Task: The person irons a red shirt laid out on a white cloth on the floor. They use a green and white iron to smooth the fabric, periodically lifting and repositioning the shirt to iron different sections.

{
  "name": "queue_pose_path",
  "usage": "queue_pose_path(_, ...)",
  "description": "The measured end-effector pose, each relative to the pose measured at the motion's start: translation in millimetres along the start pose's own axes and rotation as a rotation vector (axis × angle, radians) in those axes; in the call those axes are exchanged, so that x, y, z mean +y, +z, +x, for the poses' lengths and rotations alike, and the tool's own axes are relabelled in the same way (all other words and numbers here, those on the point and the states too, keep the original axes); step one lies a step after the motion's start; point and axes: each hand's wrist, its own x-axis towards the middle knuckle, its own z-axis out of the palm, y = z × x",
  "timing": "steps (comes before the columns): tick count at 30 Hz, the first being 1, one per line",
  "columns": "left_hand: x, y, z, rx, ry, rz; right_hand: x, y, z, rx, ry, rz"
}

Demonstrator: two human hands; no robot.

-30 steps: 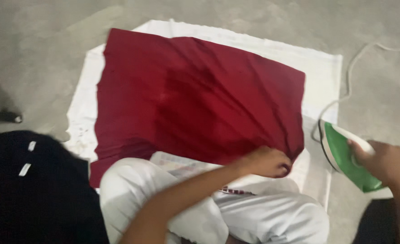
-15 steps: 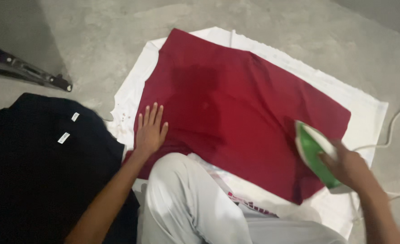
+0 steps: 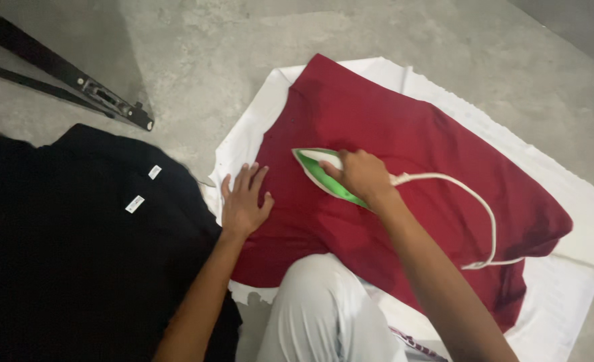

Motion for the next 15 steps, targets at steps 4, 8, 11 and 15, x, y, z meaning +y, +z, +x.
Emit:
queue_pose_path(4,3.3,-7.5,0.9,-0.032,-0.005,-0.003,-34.7,1.9,46.7,0.015,-0.101,-0.021)
queue_pose_path(8,7.6,-19.1,2.9,-0.121,-0.035,-0.031,-55.7,2.0,82.2,0.050,-0.147,-0.045)
queue_pose_path(11,6.7,-21.4,8.3,-0.135,-0.043,-0.037,-69.4,-2.1,88.4,0.045,-0.160,-0.032)
queue_pose_path(15,9.2,-23.6,5.2,-0.171,-0.049,-0.075,-72.8,1.9,83.9,0.005,-0.166,-0.035)
